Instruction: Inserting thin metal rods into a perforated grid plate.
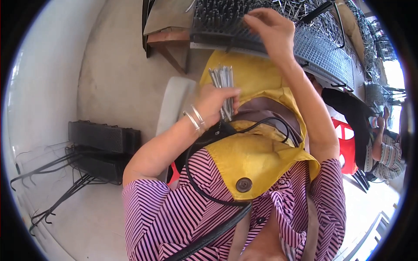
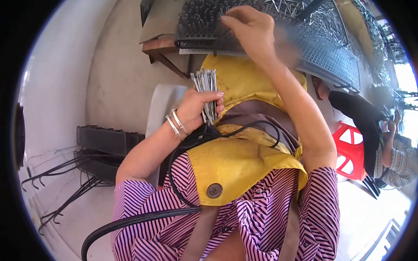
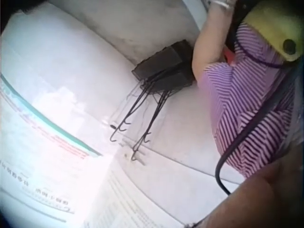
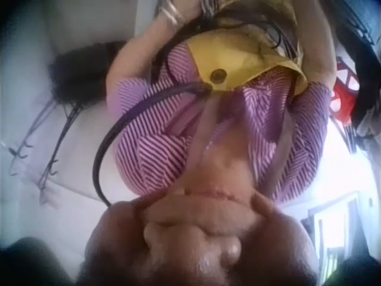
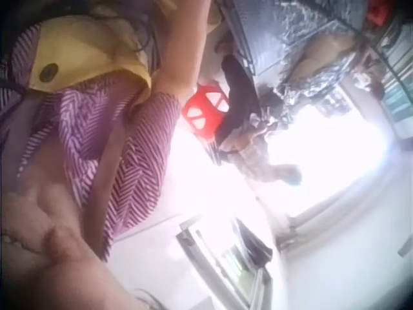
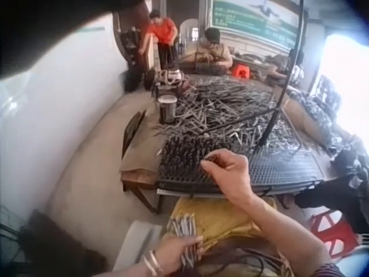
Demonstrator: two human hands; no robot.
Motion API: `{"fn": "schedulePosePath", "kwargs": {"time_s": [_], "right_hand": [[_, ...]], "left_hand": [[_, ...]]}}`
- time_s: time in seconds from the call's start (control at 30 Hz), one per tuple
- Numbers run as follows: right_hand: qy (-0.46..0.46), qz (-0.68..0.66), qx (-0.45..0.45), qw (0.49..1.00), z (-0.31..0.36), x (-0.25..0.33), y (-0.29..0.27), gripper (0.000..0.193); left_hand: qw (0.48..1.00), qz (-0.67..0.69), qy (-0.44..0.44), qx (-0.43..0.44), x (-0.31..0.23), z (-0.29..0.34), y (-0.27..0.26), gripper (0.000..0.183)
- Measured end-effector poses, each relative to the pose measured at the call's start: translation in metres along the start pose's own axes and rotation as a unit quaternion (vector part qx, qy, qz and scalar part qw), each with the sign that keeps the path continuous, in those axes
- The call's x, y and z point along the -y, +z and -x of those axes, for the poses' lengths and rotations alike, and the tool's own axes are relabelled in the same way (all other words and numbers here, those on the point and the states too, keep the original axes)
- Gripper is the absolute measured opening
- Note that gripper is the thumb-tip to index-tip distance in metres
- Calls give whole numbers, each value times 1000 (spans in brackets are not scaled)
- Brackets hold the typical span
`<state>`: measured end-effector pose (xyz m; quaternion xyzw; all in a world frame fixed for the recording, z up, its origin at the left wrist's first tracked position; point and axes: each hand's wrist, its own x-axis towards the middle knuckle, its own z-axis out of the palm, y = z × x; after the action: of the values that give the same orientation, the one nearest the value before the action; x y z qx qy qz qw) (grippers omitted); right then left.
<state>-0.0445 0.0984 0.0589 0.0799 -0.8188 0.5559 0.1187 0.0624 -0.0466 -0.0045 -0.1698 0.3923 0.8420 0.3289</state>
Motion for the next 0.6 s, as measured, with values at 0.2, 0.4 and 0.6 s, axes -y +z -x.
{"fn": "schedulePosePath", "kwargs": {"time_s": [0.2, 0.4, 0.6], "right_hand": [[-103, 223, 45, 968, -20, 26, 9, 14], [-161, 199, 10, 967, -24, 5, 13, 12], [-62, 132, -25, 989, 11, 14, 1, 10]], "left_hand": [[1000, -6, -13, -9, -1, 0, 4, 9], [999, 0, -35, 2, -2, 1, 6, 10], [998, 21, -14, 52, -1, -2, 4, 9]]}}
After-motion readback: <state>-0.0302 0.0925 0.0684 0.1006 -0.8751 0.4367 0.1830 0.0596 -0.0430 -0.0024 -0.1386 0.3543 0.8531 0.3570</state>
